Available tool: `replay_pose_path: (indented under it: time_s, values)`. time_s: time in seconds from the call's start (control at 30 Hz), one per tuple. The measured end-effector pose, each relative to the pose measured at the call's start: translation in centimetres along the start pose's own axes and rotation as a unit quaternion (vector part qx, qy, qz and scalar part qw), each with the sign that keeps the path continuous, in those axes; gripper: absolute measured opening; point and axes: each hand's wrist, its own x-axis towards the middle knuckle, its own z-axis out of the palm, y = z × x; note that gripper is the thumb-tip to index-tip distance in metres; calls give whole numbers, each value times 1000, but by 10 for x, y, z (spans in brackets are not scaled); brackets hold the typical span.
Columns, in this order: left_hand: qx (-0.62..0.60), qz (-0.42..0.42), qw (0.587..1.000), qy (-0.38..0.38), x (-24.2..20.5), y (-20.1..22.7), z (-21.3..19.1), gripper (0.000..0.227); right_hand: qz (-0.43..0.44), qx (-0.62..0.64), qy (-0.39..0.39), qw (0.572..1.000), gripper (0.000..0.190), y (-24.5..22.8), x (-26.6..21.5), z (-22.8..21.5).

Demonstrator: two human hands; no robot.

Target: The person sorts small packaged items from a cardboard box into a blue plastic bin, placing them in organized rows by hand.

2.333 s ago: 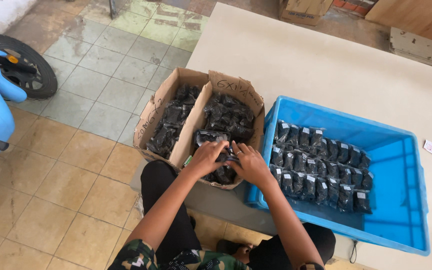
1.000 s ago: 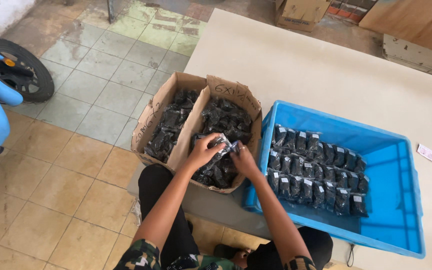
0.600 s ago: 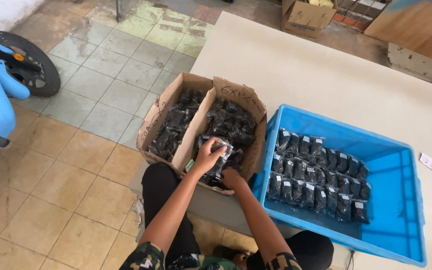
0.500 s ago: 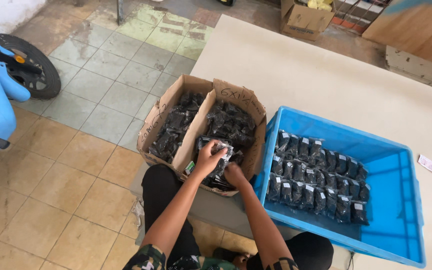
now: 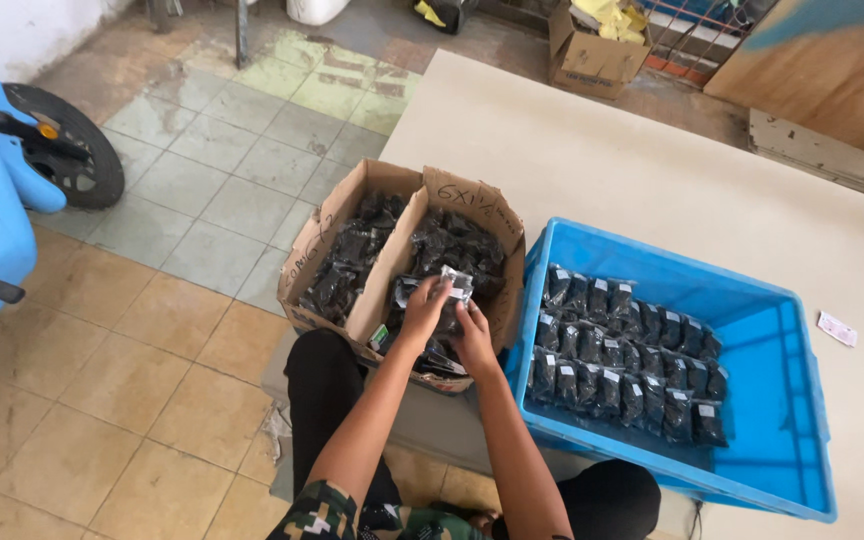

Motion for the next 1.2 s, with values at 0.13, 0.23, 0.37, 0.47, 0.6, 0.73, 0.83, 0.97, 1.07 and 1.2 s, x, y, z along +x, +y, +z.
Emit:
replay_pose_path:
  time_s: [0.13,0.23,0.37,0.47,0.6,0.73,0.83,0.97,1.07,1.2]
  values:
    - [-37,14,999,-34,-15,1,-2,39,-11,3,-1,1000,40,9,8,-7]
    - [-44,12,998,-30,-10,-17,-5,36,-20,2,5,1000,35,21,11,-15]
    - [-32,24,999,-17,-11,-27,-5,39,-33,-9,8,999,33,15,3,-17]
    - [-7,11,1000,6,-18,-18,1,39,-34,-19,3,999,37,8,-1,-19]
    - [45,22,998,43,-15,-14,5,34,-106,-49,-4,993,39,19,22,-38]
    - [20,-9,1000,8,-22,-1,15,46,-214,-228,-4,950,43,-2,3,-26]
    - [2,-33,999,22,-23,5,21,48,-259,-157,-39,952,62,-14,-6,-18]
    - [-107,-42,993,-27,-26,13,18,54,-236,-177,-8,956,61,-9,10,-31]
    - [-143,3,989,-23,-26,12,22,41,-212,-192,-11,958,59,-4,19,-33]
    - [-220,-52,974,-32,-11,-2,20,42,-206,-164,-24,965,53,-2,18,-28]
